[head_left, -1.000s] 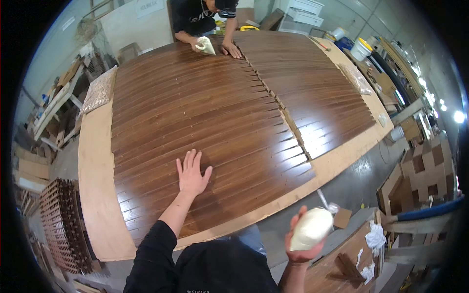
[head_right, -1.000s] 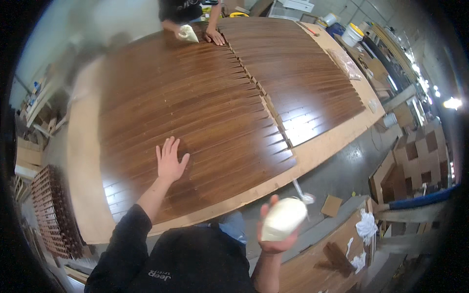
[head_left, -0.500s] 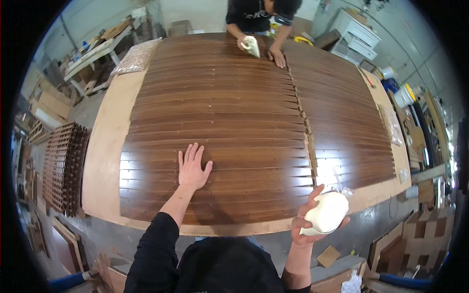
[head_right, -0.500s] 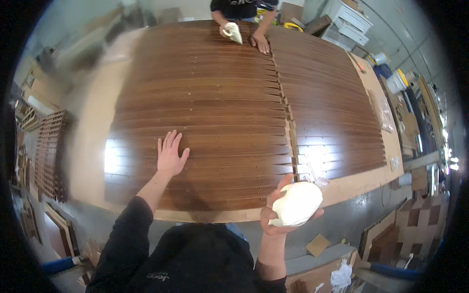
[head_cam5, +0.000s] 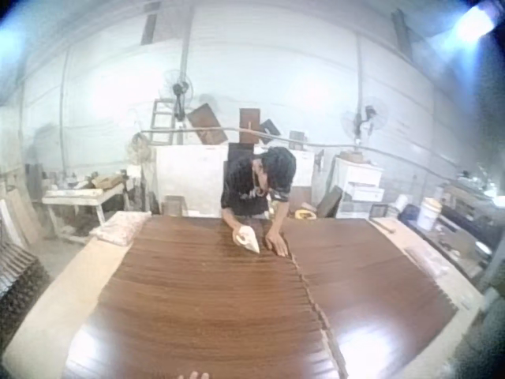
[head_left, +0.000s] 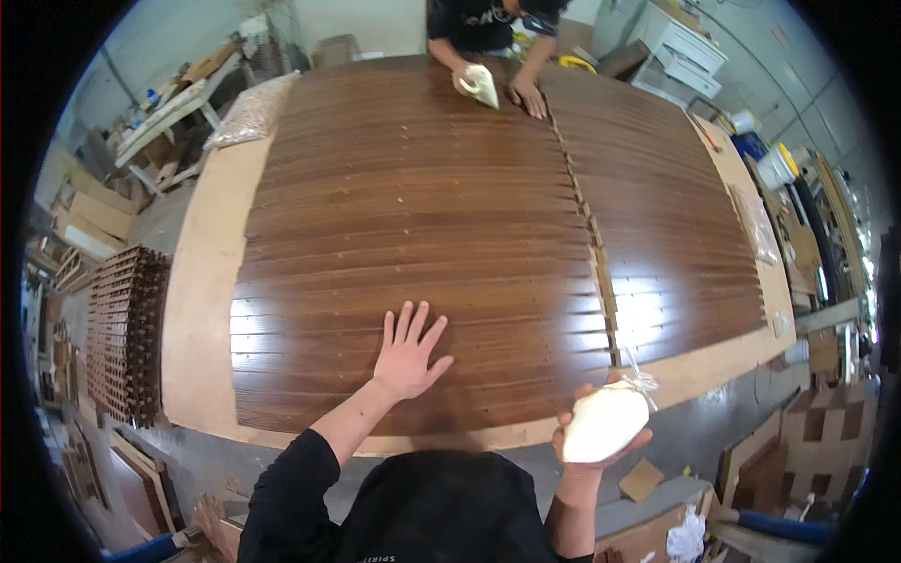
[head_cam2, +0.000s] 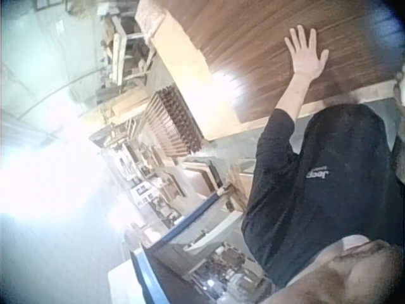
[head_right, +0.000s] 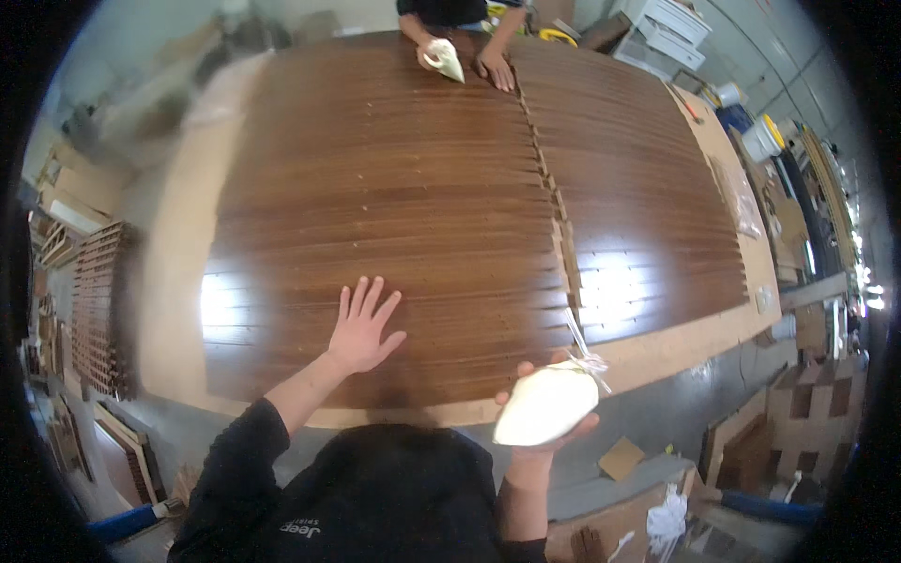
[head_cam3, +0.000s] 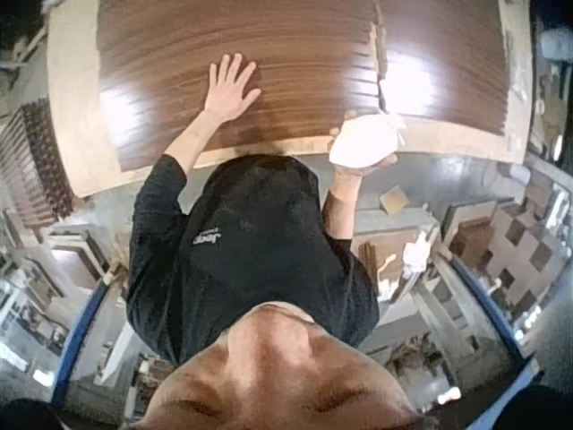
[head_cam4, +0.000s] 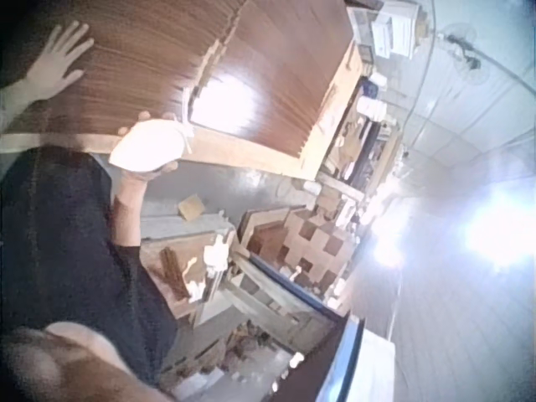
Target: Two people arrange wooden slats on a table and apply glue from plastic bags into the pre-drilled holes.
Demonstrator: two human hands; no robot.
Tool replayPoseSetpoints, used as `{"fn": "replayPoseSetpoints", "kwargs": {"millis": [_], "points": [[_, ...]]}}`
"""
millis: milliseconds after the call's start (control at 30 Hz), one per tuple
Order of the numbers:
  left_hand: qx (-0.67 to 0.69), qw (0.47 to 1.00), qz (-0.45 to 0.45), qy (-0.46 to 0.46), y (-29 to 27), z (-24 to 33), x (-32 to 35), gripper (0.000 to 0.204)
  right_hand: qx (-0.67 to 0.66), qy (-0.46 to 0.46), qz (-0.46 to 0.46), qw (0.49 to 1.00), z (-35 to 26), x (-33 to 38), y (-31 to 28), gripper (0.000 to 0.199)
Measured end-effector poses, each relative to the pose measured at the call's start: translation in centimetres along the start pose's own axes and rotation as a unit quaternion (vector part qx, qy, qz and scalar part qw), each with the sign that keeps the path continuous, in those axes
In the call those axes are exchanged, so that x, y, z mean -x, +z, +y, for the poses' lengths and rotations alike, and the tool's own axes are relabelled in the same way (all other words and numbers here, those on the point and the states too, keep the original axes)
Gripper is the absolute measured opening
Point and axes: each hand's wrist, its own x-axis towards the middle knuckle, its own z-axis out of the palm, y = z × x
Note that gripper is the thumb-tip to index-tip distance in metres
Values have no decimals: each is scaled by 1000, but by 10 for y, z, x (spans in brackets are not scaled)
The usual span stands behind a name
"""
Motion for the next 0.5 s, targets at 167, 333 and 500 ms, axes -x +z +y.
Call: {"fn": "replayPoseSetpoints", "kwargs": {"millis": [167, 333, 500], "points": [[20, 996, 83, -29, 8, 0, -1, 70, 273, -100, 276, 916, 17, 29, -17, 72], [32, 992, 115, -50, 13, 6, -8, 67, 390, -74, 367, 841, 29, 47, -43, 69], [37, 989, 124, -72, 16, 14, -8, 64, 498, -89, 364, 782, 45, 45, -52, 69]]}}
